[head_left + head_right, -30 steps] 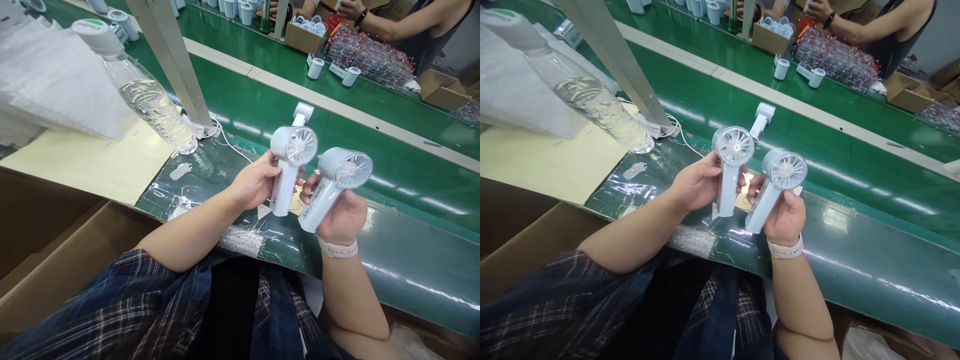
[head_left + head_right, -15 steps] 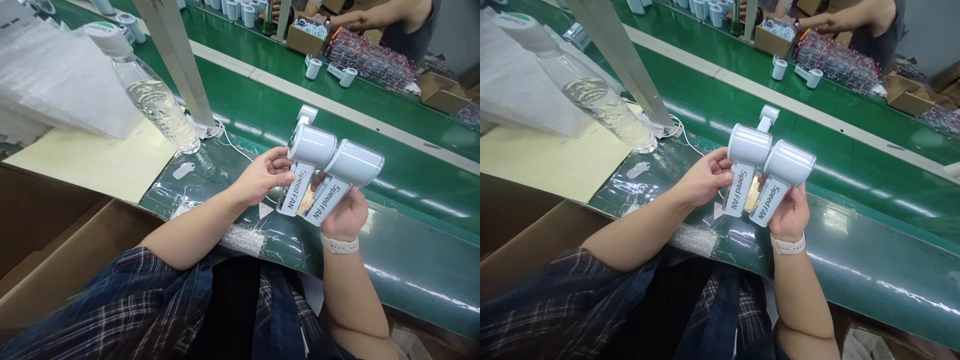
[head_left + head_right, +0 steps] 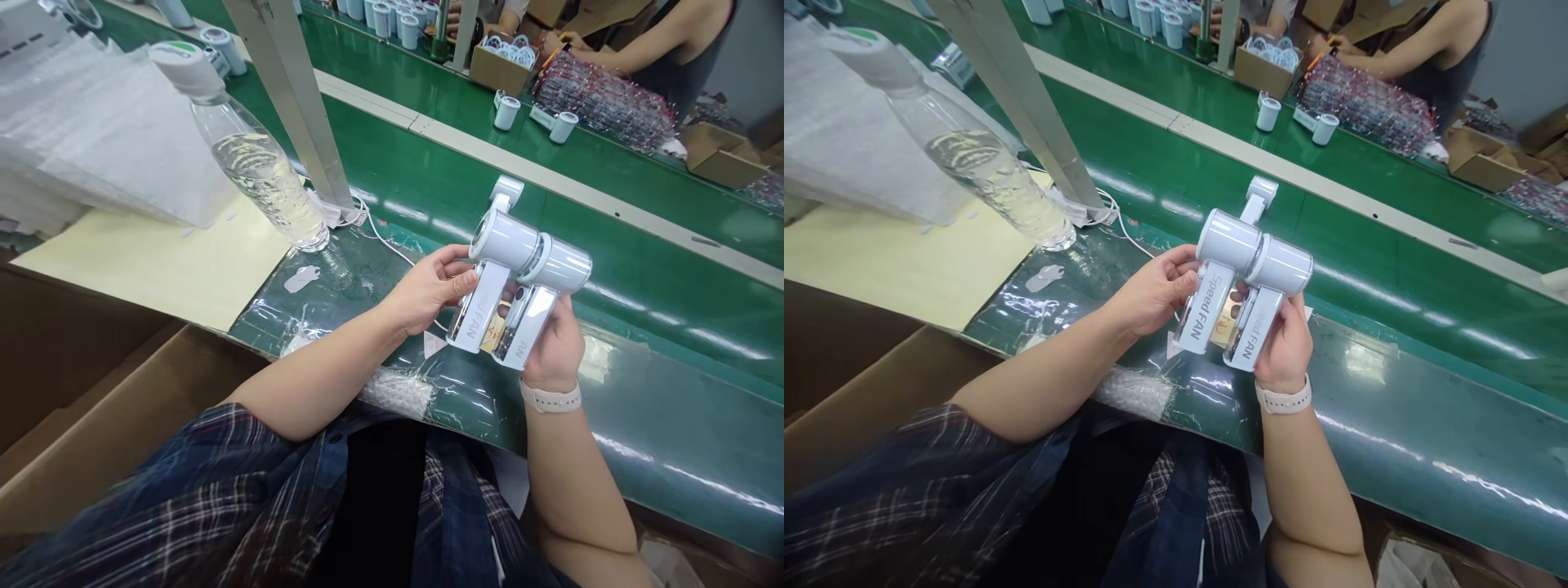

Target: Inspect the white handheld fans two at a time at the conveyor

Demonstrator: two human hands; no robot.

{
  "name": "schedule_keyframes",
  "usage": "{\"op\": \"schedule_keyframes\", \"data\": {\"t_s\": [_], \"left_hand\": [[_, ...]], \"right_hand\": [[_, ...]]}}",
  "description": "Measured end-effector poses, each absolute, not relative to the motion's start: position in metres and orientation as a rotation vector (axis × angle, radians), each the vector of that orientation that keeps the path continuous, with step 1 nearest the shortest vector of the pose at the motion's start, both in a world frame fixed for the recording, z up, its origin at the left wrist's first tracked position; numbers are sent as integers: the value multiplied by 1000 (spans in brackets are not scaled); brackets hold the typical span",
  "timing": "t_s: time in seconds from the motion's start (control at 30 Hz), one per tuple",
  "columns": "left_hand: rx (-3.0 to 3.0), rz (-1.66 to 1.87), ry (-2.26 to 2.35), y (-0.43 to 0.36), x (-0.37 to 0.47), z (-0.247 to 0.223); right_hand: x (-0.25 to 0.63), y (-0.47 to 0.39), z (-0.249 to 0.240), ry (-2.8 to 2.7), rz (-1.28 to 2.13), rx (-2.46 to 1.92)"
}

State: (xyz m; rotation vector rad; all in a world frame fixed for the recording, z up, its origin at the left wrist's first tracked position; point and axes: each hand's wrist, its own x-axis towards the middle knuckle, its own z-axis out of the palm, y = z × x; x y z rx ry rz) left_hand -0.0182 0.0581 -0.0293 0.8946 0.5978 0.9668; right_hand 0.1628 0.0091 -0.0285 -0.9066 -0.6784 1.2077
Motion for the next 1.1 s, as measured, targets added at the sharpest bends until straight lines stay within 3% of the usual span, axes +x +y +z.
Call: {"op": "schedule_keyframes", "data": {"t_s": [0.27,0.53,0.7,1.1], "left_hand": [[986,979,601,59,-18,-30],[1368,1156,512,59,-20,-33],[1758,1470,566,57,-22,-31],[2141,2011,464,57,-20,-30]], "right_hand": [[159,7,-23,-654,1196,-881],[175,5,-33,-1098,793,-1013],[180,-2,-23,-1553,368,-984],[185,-6,-16,-1772,70,-839]]}}
